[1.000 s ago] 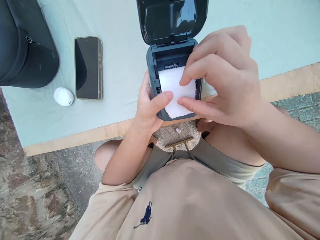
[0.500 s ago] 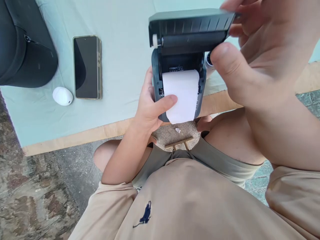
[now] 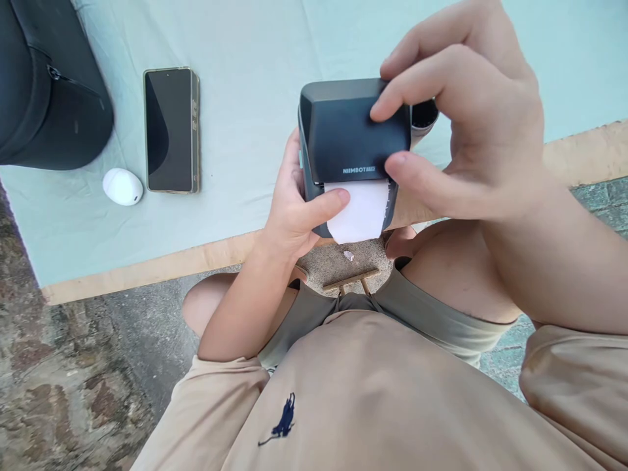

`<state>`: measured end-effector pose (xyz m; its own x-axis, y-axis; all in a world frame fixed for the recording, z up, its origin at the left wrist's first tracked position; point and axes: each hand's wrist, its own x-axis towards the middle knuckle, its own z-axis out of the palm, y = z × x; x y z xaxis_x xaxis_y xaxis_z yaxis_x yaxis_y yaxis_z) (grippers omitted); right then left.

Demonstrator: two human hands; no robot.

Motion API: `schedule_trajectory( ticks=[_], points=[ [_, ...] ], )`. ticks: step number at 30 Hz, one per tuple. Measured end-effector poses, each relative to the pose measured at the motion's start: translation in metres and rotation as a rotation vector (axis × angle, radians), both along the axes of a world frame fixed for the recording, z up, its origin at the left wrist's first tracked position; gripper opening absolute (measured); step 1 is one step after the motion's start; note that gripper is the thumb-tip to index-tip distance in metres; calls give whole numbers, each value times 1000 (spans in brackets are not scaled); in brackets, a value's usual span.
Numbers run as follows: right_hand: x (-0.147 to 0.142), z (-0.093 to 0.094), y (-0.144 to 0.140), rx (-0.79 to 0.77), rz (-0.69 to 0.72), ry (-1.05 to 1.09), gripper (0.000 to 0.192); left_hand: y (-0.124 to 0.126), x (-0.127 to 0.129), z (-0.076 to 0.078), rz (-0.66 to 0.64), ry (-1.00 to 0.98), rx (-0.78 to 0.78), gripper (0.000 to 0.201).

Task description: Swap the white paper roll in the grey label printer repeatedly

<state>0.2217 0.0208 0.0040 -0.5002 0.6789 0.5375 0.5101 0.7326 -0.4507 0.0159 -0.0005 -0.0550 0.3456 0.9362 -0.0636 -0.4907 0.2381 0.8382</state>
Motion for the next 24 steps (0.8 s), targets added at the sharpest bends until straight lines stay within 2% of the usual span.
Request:
schedule_trajectory(
  ticks=[2,5,9,13,19,24],
  points=[
    [-1,1,-2,-25,-12,-2,37,4,0,-4,-27,-46,67,67],
    [-3,4,-4,-68,41,4,37,9,0,-9,-41,-116,132,59],
    [-4,9,-8,-118,58,-4,31,7,1,-9,-9,-89,127,47],
    [-4,12,-9,-195,44,-65,26,2,1,-7,-4,-59,99,50],
    [-2,9,-7,-178,46,-84,30,4,1,-3,-18,-39,97,46],
    [1,3,-4,-69,-23,-87,35,7,9,10,-43,-85,38,40]
  ],
)
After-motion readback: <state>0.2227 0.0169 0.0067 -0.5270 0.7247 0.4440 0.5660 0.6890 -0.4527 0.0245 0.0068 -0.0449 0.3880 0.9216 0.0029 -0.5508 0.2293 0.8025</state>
